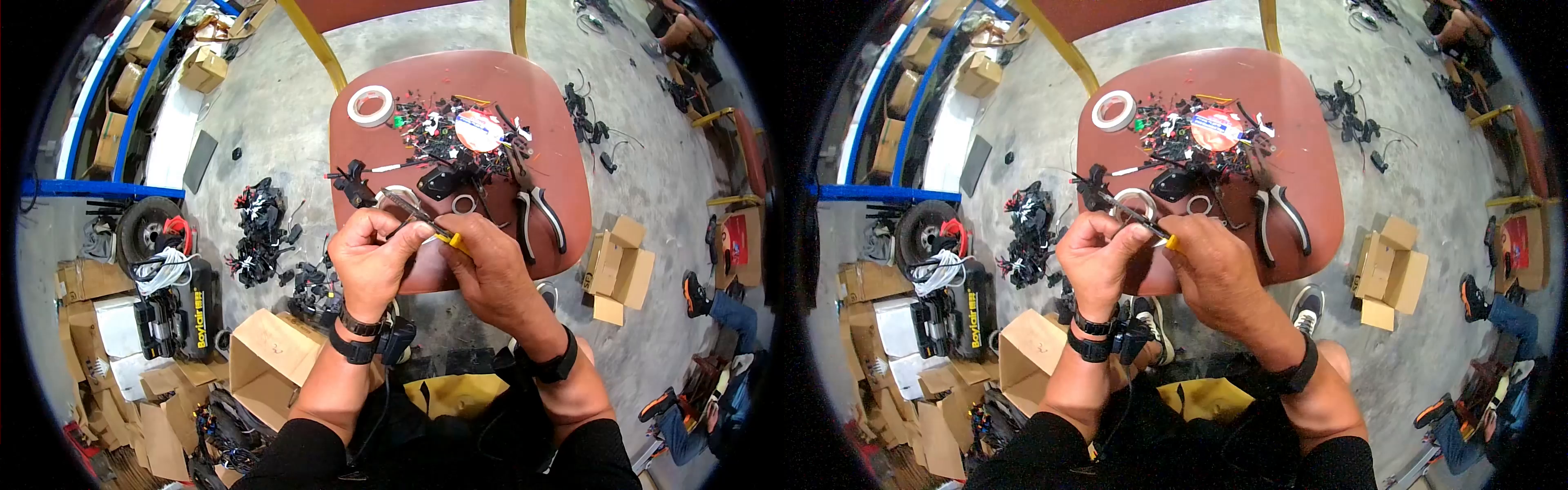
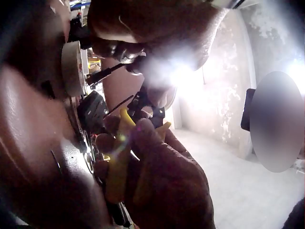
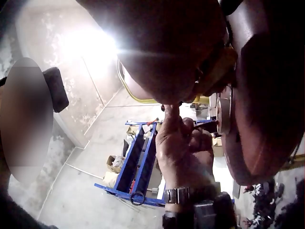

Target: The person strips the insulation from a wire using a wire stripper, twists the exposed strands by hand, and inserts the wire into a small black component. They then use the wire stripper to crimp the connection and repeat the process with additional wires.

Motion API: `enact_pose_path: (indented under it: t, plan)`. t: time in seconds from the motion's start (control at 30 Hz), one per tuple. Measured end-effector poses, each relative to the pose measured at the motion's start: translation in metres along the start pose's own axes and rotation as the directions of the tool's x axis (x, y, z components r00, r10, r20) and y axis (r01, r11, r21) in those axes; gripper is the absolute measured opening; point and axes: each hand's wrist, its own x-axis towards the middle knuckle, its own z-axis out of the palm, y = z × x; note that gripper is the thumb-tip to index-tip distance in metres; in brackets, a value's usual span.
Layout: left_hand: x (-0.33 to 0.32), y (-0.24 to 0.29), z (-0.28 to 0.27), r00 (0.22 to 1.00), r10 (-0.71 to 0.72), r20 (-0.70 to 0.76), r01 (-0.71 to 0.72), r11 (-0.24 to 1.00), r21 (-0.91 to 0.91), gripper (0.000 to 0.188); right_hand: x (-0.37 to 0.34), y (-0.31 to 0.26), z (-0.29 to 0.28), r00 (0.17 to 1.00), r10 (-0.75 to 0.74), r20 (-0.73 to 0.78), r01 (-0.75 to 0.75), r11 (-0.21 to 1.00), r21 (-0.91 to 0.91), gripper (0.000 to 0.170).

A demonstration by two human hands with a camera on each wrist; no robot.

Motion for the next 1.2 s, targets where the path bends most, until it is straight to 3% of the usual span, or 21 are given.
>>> enact_pose_path:
  t: [0.13, 0.37, 0.67, 0.77, 0.87, 0.97, 1.07, 1.2]
  plan:
    - [0.002, -0.001, 0.001, 0.997, 0.057, -0.044, -0.053, 0.994, 0.094, 0.032, 0.002, 0.000, 0.002, 1.000, 0.011, -0.012, -0.011, 1.000, -0.014, 0.036]
    - [0.007, -0.003, 0.003, 1.000, 0.008, -0.002, -0.008, 0.999, 0.048, 0.031, 0.002, 0.003, -0.002, 0.998, 0.065, 0.023, -0.065, 0.998, 0.025, 0.036]
    - [0.007, -0.006, -0.002, 0.994, -0.106, 0.031, 0.110, 0.984, -0.144, 0.013, 0.003, -0.002, -0.013, 0.944, 0.297, 0.143, -0.327, 0.900, 0.288, 0.026]
    - [0.006, -0.005, -0.006, 0.986, -0.133, 0.101, 0.152, 0.963, -0.224, 0.016, 0.002, 0.000, -0.017, 0.890, 0.382, 0.248, -0.453, 0.800, 0.392, 0.024]
    - [0.004, -0.001, -0.006, 0.970, -0.157, 0.187, 0.203, 0.944, -0.260, 0.024, -0.001, 0.005, -0.017, 0.868, 0.377, 0.324, -0.495, 0.713, 0.496, 0.022]
    - [0.001, 0.001, -0.006, 0.941, -0.210, 0.265, 0.294, 0.896, -0.333, 0.030, -0.002, 0.001, -0.017, 0.828, 0.392, 0.401, -0.559, 0.521, 0.645, 0.022]
    - [-0.001, -0.001, -0.006, 0.927, -0.200, 0.317, 0.318, 0.869, -0.380, 0.032, -0.003, -0.007, -0.020, 0.792, 0.416, 0.448, -0.599, 0.385, 0.702, 0.023]
    - [-0.002, -0.002, -0.010, 0.904, -0.201, 0.378, 0.336, 0.879, -0.337, 0.029, -0.007, -0.009, -0.029, 0.742, 0.421, 0.522, -0.659, 0.317, 0.682, 0.025]
